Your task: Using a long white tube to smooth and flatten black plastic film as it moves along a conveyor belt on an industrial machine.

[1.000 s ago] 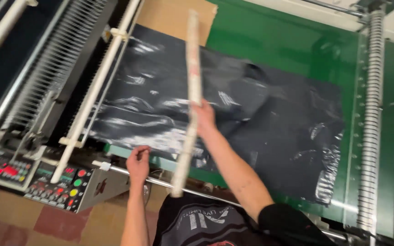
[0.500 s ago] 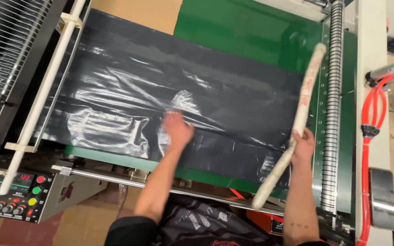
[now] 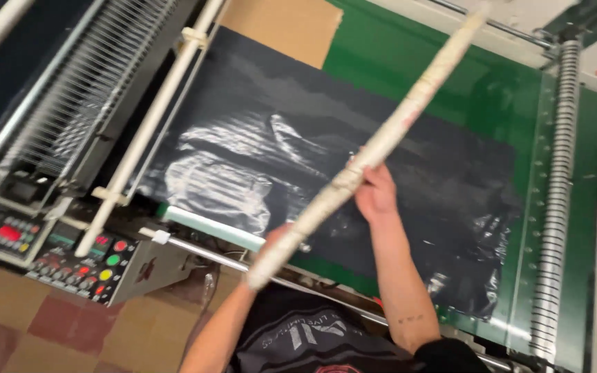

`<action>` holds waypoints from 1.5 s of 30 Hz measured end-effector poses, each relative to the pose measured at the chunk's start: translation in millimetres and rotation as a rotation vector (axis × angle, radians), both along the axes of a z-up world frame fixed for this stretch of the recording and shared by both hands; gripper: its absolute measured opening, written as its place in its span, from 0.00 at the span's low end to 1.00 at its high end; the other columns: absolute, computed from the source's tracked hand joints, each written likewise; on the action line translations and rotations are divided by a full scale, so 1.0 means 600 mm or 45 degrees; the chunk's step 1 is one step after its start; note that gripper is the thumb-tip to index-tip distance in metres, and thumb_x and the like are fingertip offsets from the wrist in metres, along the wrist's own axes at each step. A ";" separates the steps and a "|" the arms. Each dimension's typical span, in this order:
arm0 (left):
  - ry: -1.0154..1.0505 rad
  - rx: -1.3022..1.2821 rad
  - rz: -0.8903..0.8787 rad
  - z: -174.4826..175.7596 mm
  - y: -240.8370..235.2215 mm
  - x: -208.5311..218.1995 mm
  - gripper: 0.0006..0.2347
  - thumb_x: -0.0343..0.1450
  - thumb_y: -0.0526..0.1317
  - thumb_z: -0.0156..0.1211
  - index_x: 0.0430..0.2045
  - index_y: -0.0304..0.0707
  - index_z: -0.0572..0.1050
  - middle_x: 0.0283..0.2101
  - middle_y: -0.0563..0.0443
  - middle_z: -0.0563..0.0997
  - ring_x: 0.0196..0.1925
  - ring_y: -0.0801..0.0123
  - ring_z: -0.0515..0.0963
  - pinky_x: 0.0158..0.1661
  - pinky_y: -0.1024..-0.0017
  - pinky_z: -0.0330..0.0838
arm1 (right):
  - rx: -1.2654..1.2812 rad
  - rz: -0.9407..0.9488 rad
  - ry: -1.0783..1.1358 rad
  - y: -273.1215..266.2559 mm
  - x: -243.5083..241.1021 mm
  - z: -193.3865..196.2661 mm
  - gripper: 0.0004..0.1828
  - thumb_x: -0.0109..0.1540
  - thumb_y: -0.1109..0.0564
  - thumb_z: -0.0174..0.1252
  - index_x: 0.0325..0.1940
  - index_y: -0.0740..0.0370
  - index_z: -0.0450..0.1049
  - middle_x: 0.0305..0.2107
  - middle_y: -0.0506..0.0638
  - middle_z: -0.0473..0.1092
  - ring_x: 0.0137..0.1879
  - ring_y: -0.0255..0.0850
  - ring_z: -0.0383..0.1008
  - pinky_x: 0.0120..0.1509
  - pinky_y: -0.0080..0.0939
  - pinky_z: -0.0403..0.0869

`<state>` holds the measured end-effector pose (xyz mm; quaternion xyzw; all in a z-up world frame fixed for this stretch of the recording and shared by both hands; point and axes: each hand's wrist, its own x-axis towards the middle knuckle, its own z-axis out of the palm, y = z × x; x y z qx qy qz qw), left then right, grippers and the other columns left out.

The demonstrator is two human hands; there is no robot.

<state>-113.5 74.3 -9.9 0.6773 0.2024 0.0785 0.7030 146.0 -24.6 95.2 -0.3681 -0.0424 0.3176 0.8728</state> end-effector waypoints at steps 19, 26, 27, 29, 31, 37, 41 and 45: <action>0.285 0.450 1.123 0.048 0.186 -0.318 0.11 0.68 0.31 0.65 0.40 0.50 0.83 0.40 0.51 0.85 0.42 0.65 0.83 0.49 0.69 0.75 | -0.409 -0.020 -0.024 0.423 -0.204 -0.106 0.22 0.60 0.52 0.70 0.57 0.57 0.75 0.39 0.51 0.74 0.42 0.42 0.76 0.49 0.46 0.75; 0.143 0.728 0.885 0.064 0.117 -0.150 0.10 0.67 0.28 0.64 0.38 0.46 0.82 0.43 0.51 0.83 0.49 0.60 0.82 0.51 0.65 0.74 | -2.386 -0.256 -2.180 -0.212 0.119 -0.374 0.18 0.63 0.56 0.64 0.57 0.44 0.79 0.34 0.51 0.73 0.41 0.41 0.77 0.47 0.41 0.73; 0.153 0.712 0.904 0.061 0.100 -0.124 0.10 0.67 0.28 0.64 0.38 0.46 0.82 0.43 0.51 0.83 0.49 0.60 0.82 0.51 0.65 0.74 | -2.378 -0.237 -2.207 -0.336 0.155 -0.388 0.18 0.63 0.56 0.64 0.57 0.44 0.79 0.34 0.51 0.73 0.41 0.41 0.77 0.47 0.41 0.73; 0.324 0.883 0.710 0.059 0.088 -0.074 0.17 0.66 0.33 0.66 0.49 0.40 0.76 0.60 0.46 0.73 0.63 0.51 0.75 0.62 0.57 0.69 | -2.053 -0.556 -1.564 -0.557 0.237 -0.376 0.18 0.61 0.57 0.69 0.55 0.49 0.78 0.36 0.53 0.73 0.41 0.44 0.77 0.47 0.45 0.73; 0.313 0.958 0.706 0.074 0.075 -0.014 0.21 0.65 0.35 0.68 0.54 0.37 0.74 0.63 0.39 0.71 0.65 0.45 0.73 0.62 0.52 0.67 | -1.762 -0.740 -1.106 -0.637 0.308 -0.355 0.19 0.59 0.57 0.73 0.54 0.53 0.77 0.37 0.55 0.73 0.42 0.45 0.76 0.46 0.48 0.73; 0.472 0.870 0.203 0.069 -0.008 0.178 0.34 0.65 0.45 0.70 0.67 0.38 0.65 0.69 0.33 0.66 0.74 0.42 0.63 0.68 0.42 0.55 | -1.528 -0.862 -0.684 -0.647 0.275 -0.225 0.22 0.61 0.56 0.75 0.56 0.59 0.75 0.38 0.54 0.71 0.43 0.47 0.74 0.48 0.49 0.72; -0.099 -0.215 -0.392 -0.083 -0.148 0.267 0.39 0.64 0.38 0.77 0.70 0.34 0.57 0.57 0.26 0.75 0.54 0.44 0.80 0.50 0.55 0.78 | -1.240 -0.690 -0.513 -0.531 0.228 -0.168 0.17 0.65 0.55 0.69 0.55 0.55 0.74 0.40 0.51 0.71 0.44 0.42 0.74 0.50 0.47 0.75; -0.236 -0.538 -0.507 -0.044 -0.205 0.201 0.30 0.70 0.35 0.69 0.67 0.36 0.60 0.53 0.36 0.80 0.47 0.64 0.83 0.40 0.76 0.78 | -0.959 -0.523 -0.312 -0.345 0.156 -0.093 0.13 0.68 0.54 0.61 0.57 0.50 0.73 0.42 0.48 0.73 0.44 0.40 0.76 0.48 0.46 0.80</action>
